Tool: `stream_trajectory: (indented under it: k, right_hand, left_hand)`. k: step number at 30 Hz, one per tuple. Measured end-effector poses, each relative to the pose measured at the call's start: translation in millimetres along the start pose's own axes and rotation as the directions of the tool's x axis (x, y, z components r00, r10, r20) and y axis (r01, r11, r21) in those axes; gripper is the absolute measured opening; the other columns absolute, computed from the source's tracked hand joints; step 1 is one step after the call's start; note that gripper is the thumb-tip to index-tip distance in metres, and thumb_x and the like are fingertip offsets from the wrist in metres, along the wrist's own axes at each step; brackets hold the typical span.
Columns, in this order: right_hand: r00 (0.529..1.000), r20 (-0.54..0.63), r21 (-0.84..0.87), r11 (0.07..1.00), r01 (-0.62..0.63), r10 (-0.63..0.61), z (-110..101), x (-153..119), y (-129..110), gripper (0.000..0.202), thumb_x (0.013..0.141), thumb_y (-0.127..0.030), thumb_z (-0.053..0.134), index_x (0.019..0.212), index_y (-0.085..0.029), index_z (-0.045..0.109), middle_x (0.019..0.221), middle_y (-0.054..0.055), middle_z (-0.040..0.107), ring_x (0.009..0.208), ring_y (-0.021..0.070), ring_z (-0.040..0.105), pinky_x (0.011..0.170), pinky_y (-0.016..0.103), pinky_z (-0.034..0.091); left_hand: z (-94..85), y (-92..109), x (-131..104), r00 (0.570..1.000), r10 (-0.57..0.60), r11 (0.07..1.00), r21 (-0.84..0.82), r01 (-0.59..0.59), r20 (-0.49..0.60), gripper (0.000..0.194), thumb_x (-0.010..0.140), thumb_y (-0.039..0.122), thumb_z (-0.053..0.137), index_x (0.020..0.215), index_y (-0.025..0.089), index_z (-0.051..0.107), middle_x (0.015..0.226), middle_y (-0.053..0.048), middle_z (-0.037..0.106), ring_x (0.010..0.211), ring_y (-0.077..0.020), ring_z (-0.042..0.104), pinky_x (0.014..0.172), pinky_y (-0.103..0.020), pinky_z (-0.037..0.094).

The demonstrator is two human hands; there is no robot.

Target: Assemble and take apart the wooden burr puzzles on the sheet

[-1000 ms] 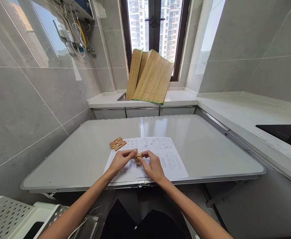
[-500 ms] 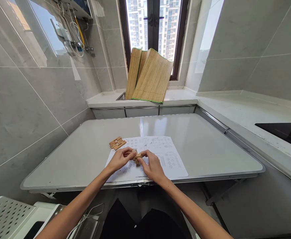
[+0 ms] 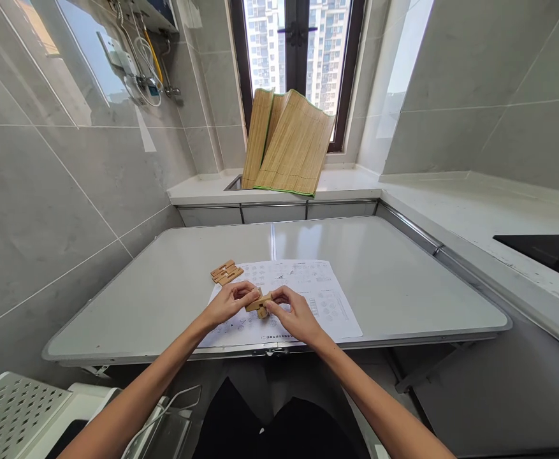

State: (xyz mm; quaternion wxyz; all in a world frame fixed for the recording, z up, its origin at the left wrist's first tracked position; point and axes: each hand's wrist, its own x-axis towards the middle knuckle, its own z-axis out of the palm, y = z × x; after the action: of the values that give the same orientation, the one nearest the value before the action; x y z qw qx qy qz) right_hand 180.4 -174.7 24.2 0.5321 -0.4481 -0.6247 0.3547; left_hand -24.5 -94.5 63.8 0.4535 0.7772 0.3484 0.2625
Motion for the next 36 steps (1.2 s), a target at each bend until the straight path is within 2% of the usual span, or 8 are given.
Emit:
stream_trajectory:
  k: [6,12,16,20,23,27,31,36]
  right_hand:
    - [0.994,0.108,0.070,0.998,0.008,-0.015,-5,1,-6,0.027,0.096,-0.050,0.068,0.097,-0.023,0.068,0.102,0.006,0.076,0.099,0.0239,0.073,0.095,0.042,0.059]
    - [0.982,0.098,-0.156,0.972,0.177,-0.163,-5,-2,-15,0.012,0.102,-0.034,0.062,0.106,-0.024,0.067,0.101,0.005,0.075,0.097,0.0240,0.071,0.093,0.041,0.057]
    - [0.932,0.144,-0.392,0.845,0.363,-0.333,-5,-3,-18,0.014,0.101,-0.022,0.057,0.113,-0.025,0.064,0.108,0.009,0.075,0.105,0.0281,0.070,0.094,0.046,0.055]
    - [0.890,0.200,-0.368,0.810,0.456,-0.410,-1,-9,-28,0.019,0.102,-0.019,0.055,0.119,-0.025,0.062,0.120,0.011,0.074,0.116,0.0290,0.068,0.100,0.048,0.054]
    - [0.936,0.146,-0.257,0.901,0.350,-0.321,-1,-14,-31,0.014,0.101,-0.025,0.059,0.115,-0.026,0.063,0.119,0.008,0.074,0.112,0.0266,0.069,0.100,0.045,0.054]
    - [1.000,-0.010,-0.088,0.996,0.007,-0.008,-13,-7,-14,0.020,0.094,-0.040,0.070,0.101,-0.024,0.061,0.096,0.005,0.076,0.093,0.0242,0.074,0.089,0.040,0.057]
    - [0.934,0.017,-0.095,0.931,-0.354,0.357,-25,9,13,0.025,0.095,-0.046,0.063,0.098,-0.022,0.060,0.081,0.003,0.077,0.079,0.0213,0.075,0.070,0.031,0.057]
    - [0.887,-0.046,-0.245,0.856,-0.455,0.459,-21,29,38,0.016,0.091,-0.036,0.065,0.087,-0.021,0.061,0.065,0.002,0.074,0.055,0.0185,0.066,0.055,0.029,0.049]
  left_hand:
    - [-9.2,-2,0,0.985,-0.051,0.986,-0.147,0.075,0.162,0.045,0.086,0.063,0.071,0.087,0.018,0.071,0.079,-0.002,0.067,0.076,-0.0184,0.058,0.073,-0.030,0.044]
    - [-7.4,-10,-3,0.982,-0.111,0.966,-0.214,0.142,0.151,0.043,0.086,0.062,0.072,0.087,0.018,0.072,0.078,-0.002,0.066,0.078,-0.0189,0.059,0.075,-0.031,0.043]
    - [-3.3,-13,-1,0.974,-0.190,0.940,-0.262,0.218,0.126,0.045,0.084,0.063,0.073,0.092,0.018,0.073,0.095,-0.006,0.075,0.092,-0.0230,0.067,0.082,-0.034,0.049]
    - [-4.0,-17,4,0.961,-0.265,0.922,-0.271,0.276,0.076,0.054,0.086,0.070,0.067,0.095,0.016,0.072,0.105,-0.012,0.077,0.093,-0.0236,0.072,0.082,-0.033,0.053]
    - [-6.7,-24,7,0.955,-0.295,0.933,-0.221,0.284,-0.015,0.059,0.086,0.073,0.064,0.100,0.016,0.070,0.108,-0.014,0.078,0.091,-0.0230,0.073,0.078,-0.032,0.055]
    - [-5.7,-35,12,0.947,-0.293,0.956,-0.062,0.287,-0.133,0.060,0.081,0.073,0.067,0.098,0.016,0.070,0.093,-0.011,0.079,0.080,-0.0229,0.072,0.067,-0.030,0.053]
    - [2.3,-44,25,0.940,-0.273,0.947,0.113,0.299,-0.204,0.054,0.083,0.069,0.065,0.091,0.017,0.072,0.073,-0.006,0.076,0.066,-0.0223,0.068,0.061,-0.030,0.048]
    - [11.9,-48,40,0.944,-0.271,0.911,0.268,0.314,-0.187,0.048,0.084,0.066,0.062,0.081,0.019,0.071,0.059,-0.003,0.071,0.053,-0.0215,0.064,0.057,-0.031,0.043]
